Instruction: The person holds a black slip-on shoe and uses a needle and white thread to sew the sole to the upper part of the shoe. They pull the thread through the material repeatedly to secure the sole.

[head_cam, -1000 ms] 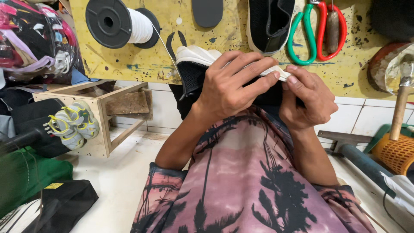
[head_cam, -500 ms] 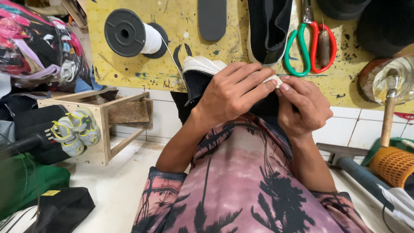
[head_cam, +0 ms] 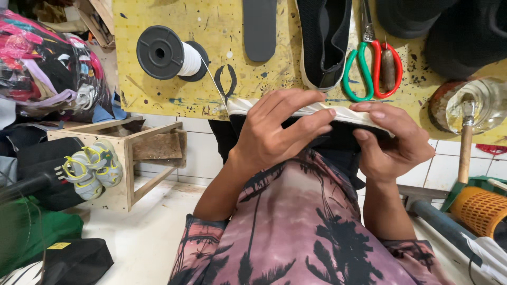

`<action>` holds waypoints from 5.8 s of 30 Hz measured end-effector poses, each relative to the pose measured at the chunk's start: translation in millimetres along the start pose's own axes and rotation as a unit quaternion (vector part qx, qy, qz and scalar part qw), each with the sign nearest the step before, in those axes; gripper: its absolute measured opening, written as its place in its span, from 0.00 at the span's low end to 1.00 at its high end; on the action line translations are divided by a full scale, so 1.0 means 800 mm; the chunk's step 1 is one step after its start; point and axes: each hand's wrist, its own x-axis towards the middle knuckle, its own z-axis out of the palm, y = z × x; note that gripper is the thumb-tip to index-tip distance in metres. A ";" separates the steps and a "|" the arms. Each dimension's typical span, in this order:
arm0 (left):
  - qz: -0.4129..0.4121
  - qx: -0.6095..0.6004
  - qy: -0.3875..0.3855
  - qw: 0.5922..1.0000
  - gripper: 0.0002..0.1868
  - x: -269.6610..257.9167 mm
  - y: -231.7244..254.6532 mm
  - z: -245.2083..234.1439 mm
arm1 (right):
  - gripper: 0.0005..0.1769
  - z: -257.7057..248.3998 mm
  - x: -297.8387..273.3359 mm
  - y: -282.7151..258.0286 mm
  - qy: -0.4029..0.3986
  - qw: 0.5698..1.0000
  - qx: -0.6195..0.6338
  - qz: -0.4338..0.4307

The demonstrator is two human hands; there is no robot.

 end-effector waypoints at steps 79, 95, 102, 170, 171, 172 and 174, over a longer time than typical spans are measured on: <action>-0.168 -0.465 0.324 0.807 0.11 0.007 0.023 0.066 | 0.26 -0.050 0.001 -0.040 -0.176 0.946 0.154 0.226; -0.251 -0.500 0.236 0.794 0.17 0.014 0.019 0.061 | 0.36 -0.074 -0.080 -0.005 -0.266 0.871 0.211 0.355; -0.241 -0.561 0.126 0.782 0.24 0.011 0.020 0.036 | 0.38 -0.077 -0.060 0.000 -0.255 0.844 0.257 0.395; -0.261 -0.703 0.080 0.657 0.27 -0.101 0.058 0.077 | 0.25 0.013 -0.061 0.026 -0.024 0.927 0.314 0.201; -0.267 -0.681 0.058 0.679 0.25 -0.096 0.057 0.071 | 0.26 0.019 -0.062 0.024 -0.008 0.931 0.307 0.197; -0.268 -0.679 0.061 0.681 0.25 -0.091 0.057 0.066 | 0.26 0.022 -0.058 0.019 -0.011 0.930 0.310 0.197; -0.289 -0.666 0.038 0.686 0.25 -0.080 0.052 0.058 | 0.24 0.028 -0.048 0.011 -0.011 0.933 0.303 0.193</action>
